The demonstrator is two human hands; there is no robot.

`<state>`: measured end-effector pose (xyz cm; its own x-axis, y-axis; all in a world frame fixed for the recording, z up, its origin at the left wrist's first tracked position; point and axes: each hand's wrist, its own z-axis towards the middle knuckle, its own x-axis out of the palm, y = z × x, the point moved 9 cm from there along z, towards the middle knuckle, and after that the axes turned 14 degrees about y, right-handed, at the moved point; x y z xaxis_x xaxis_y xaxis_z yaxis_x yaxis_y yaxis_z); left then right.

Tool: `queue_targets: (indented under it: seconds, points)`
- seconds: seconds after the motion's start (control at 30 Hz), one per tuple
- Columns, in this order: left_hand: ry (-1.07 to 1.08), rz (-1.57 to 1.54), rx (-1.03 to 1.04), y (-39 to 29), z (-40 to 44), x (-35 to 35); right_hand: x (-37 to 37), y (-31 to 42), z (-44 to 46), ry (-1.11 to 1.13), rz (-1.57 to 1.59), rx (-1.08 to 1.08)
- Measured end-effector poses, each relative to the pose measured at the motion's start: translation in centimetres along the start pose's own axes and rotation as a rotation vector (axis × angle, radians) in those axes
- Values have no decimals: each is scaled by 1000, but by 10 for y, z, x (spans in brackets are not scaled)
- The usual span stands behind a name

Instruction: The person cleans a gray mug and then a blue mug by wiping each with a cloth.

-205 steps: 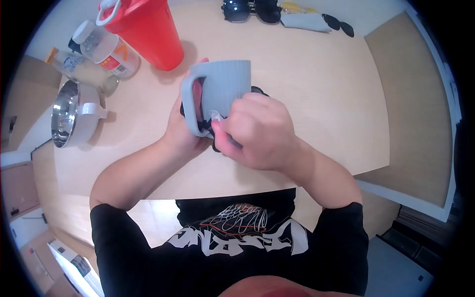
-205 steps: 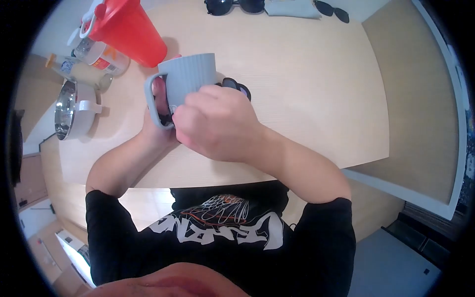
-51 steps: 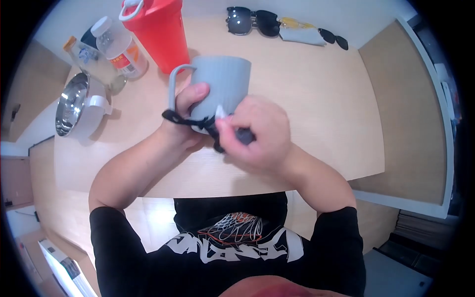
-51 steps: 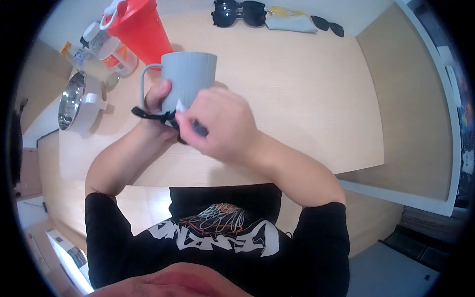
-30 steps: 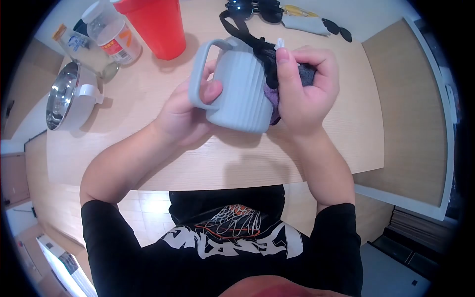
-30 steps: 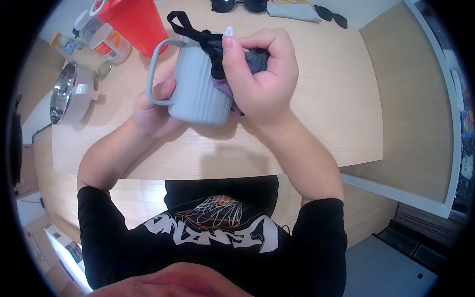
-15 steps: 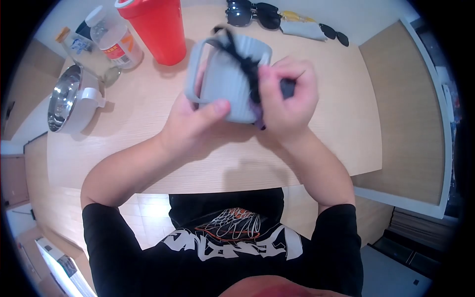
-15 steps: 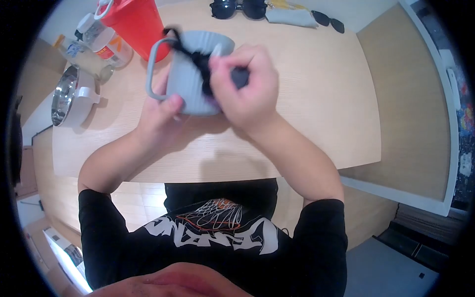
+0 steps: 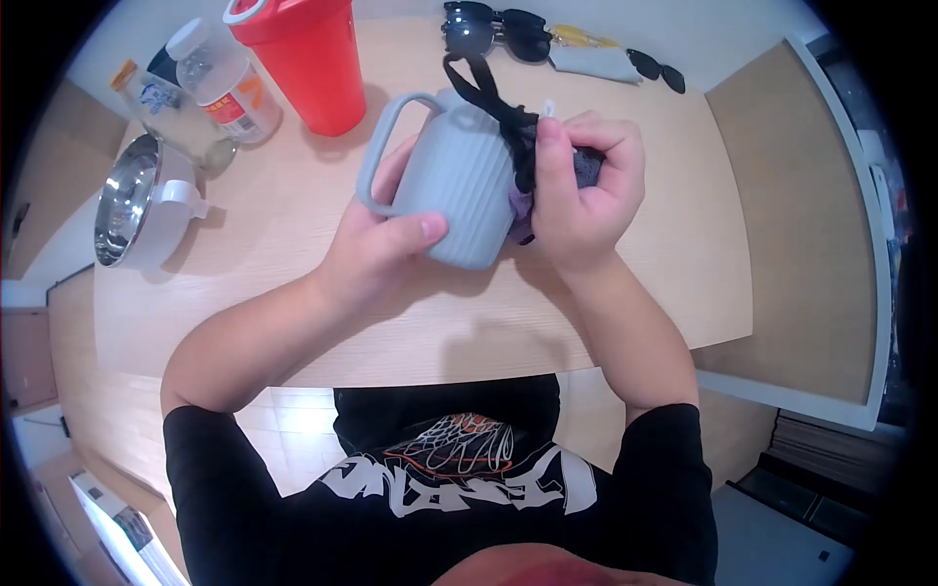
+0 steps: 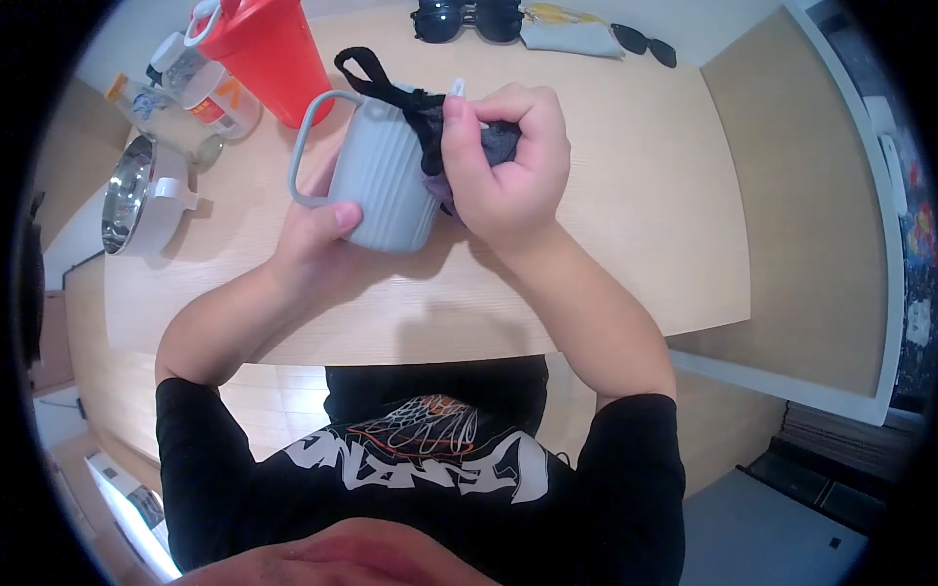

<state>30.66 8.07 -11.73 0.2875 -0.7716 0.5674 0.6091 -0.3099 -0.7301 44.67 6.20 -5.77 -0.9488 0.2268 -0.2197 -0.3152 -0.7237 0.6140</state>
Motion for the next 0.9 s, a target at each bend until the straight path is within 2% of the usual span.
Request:
queue_targets:
  seconds: [0.07,0.1,0.17,0.23,0.3,0.37,0.4,0.5,0.6,0.7,0.77,0.87,0.9]
  points:
    - [-21,-43,6,1,0,-2,5,0,-3,-12,60,63]
    - [-90,-76,0,5,-4,-12,11,13,-2,37,-131,-64]
    - [-228,-137,-8,12,-15,-35,39,31,-12,262,-141,-118]
    - [-258,-168,-64,0,-15,-32,63,46,-20,367,-251,-187]
    - [-219,-235,-74,1,-15,-34,65,46,-19,356,-190,-185]
    - [-267,-246,-67,10,-19,-44,56,45,-14,376,-202,-170]
    - [-294,-253,-65,15,-21,-47,45,37,-13,294,-173,-139]
    - [-185,-138,-48,10,-9,-25,11,-3,-9,38,21,133]
    - [-189,-128,-78,14,-12,-22,3,0,-2,8,-15,95]
    - [-244,-160,-57,15,-16,-29,19,26,-6,79,-179,-122]
    - [-267,-203,-66,15,-19,-32,43,41,-14,254,-188,-199]
    - [-240,-221,-171,11,-24,-34,59,48,-24,399,-214,-181]
    - [-276,-218,-136,10,-24,-37,54,51,-21,341,-237,-221]
